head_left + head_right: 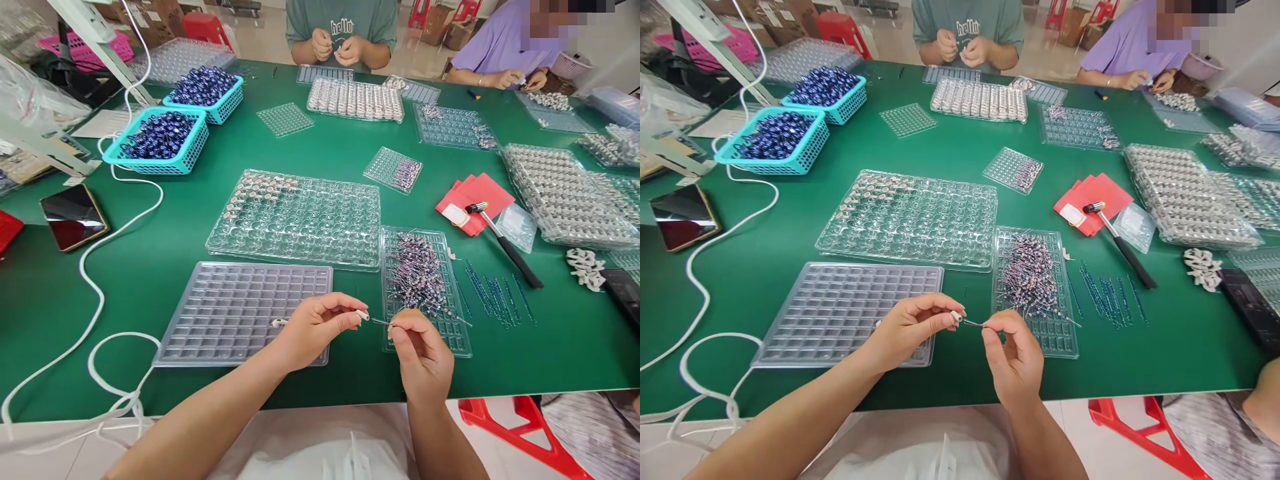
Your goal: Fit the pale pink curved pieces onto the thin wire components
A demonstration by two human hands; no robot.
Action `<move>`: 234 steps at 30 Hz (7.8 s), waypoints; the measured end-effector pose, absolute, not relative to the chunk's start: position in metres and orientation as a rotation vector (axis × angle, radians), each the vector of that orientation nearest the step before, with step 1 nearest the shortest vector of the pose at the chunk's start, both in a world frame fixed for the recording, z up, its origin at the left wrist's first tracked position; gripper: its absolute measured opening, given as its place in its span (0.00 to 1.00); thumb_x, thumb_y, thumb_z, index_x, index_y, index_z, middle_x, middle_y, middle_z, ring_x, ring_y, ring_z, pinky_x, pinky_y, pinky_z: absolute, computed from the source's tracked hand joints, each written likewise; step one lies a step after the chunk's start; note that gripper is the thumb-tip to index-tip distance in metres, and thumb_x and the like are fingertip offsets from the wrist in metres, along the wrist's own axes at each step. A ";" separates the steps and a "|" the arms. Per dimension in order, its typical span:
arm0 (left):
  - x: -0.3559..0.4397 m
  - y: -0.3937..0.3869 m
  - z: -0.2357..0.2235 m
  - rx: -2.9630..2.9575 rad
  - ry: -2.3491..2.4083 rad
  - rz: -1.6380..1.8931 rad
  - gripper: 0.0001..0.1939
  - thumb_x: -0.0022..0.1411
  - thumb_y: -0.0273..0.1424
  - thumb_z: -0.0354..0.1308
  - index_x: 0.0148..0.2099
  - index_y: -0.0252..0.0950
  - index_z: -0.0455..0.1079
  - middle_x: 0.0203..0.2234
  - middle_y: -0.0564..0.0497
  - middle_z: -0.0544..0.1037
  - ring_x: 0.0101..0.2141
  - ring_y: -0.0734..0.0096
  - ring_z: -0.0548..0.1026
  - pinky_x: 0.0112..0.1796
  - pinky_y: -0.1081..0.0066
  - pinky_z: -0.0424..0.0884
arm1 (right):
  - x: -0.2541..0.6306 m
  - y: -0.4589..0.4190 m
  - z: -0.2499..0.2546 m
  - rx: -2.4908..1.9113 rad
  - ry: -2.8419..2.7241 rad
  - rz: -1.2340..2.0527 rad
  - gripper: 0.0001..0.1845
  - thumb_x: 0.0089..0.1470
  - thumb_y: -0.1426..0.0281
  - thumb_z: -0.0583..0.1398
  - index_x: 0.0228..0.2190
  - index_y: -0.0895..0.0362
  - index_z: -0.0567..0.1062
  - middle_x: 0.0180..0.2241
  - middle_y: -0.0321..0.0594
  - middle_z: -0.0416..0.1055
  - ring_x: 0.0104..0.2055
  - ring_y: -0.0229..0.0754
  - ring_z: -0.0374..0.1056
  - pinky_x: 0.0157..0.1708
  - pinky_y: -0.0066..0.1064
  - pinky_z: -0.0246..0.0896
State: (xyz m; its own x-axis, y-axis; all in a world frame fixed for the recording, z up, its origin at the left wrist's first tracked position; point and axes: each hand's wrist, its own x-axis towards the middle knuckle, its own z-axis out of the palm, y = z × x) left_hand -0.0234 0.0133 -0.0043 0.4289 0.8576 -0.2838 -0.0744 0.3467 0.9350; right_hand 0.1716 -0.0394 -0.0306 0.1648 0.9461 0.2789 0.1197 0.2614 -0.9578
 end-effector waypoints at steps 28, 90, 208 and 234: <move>-0.020 0.014 -0.004 1.034 0.954 0.748 0.09 0.60 0.33 0.66 0.42 0.36 0.79 0.36 0.49 0.82 0.35 0.70 0.78 0.42 0.68 0.76 | 0.170 -0.040 -0.029 -1.298 -1.238 0.885 0.03 0.61 0.70 0.60 0.34 0.53 0.75 0.32 0.38 0.72 0.32 0.39 0.68 0.28 0.29 0.65; -0.022 0.013 -0.010 1.728 0.957 0.905 0.07 0.67 0.28 0.60 0.45 0.35 0.78 0.36 0.47 0.82 0.36 0.69 0.79 0.39 0.70 0.75 | 0.169 -0.033 -0.024 -1.316 -1.724 0.437 0.09 0.60 0.77 0.60 0.41 0.55 0.76 0.34 0.39 0.74 0.34 0.38 0.71 0.33 0.30 0.67; -0.053 0.014 0.021 1.790 1.130 0.880 0.06 0.68 0.30 0.59 0.45 0.37 0.76 0.38 0.48 0.81 0.39 0.68 0.77 0.40 0.68 0.74 | 0.172 -0.040 -0.031 -1.157 -1.855 0.444 0.32 0.60 0.79 0.59 0.62 0.50 0.63 0.43 0.43 0.78 0.36 0.40 0.74 0.38 0.36 0.72; -0.147 0.225 0.008 1.846 2.202 0.332 0.10 0.63 0.35 0.61 0.36 0.33 0.74 0.37 0.43 0.80 0.39 0.60 0.77 0.40 0.65 0.71 | 0.169 -0.031 -0.043 -1.150 -1.820 0.345 0.10 0.61 0.75 0.58 0.44 0.54 0.75 0.36 0.41 0.79 0.36 0.40 0.76 0.38 0.31 0.72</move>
